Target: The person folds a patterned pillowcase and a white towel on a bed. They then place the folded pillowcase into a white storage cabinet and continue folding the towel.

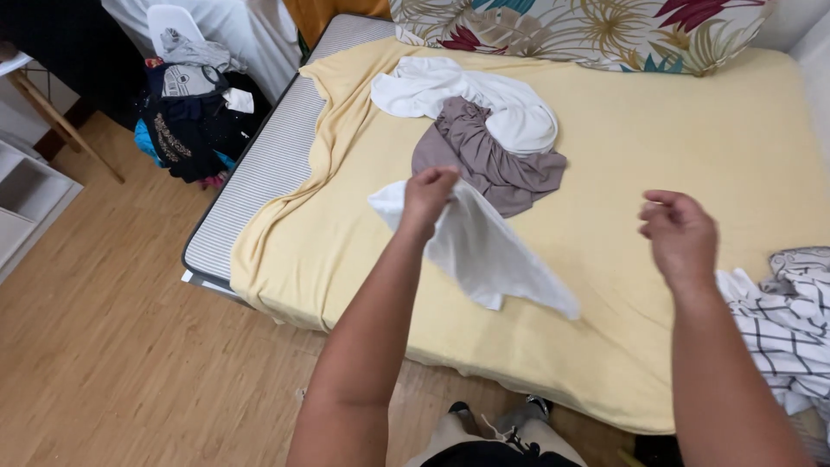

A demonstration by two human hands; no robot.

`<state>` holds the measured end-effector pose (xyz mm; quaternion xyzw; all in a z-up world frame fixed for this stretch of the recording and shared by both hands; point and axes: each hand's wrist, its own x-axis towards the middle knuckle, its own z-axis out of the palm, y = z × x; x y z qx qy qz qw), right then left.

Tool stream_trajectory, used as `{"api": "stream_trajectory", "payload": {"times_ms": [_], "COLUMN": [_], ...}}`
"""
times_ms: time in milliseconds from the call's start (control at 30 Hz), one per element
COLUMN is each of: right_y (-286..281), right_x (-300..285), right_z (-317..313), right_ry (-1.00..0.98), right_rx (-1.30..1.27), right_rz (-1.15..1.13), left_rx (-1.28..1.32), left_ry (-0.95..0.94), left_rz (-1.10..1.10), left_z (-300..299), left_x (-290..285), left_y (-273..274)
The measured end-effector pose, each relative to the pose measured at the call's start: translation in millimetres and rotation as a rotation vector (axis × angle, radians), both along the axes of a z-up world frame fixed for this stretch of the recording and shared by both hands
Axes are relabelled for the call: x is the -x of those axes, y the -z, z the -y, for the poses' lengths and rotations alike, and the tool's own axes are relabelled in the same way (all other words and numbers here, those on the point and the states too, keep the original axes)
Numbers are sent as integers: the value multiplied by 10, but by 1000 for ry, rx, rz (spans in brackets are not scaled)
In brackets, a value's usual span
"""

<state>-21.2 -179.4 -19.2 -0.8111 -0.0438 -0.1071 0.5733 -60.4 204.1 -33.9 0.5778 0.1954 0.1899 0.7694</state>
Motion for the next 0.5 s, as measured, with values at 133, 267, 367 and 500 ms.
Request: {"api": "stream_trajectory", "payload": {"times_ms": [133, 267, 367, 500], "right_y": [-81, -242, -283, -437], "right_x": [88, 274, 129, -124], "right_z": [-534, -936, -846, -497], "right_ry": [-332, -550, -469, -427], "right_rx": [-26, 190, 94, -2], "right_rz": [-26, 162, -10, -12], "left_rx": [-222, -352, -343, -248], "left_ry": [256, 518, 540, 553], "left_rz": [-75, 119, 200, 234], "left_z": [514, 932, 1098, 1051], "left_x": [-30, -114, -143, -71], "left_y": [-280, -454, -568, -953]}}
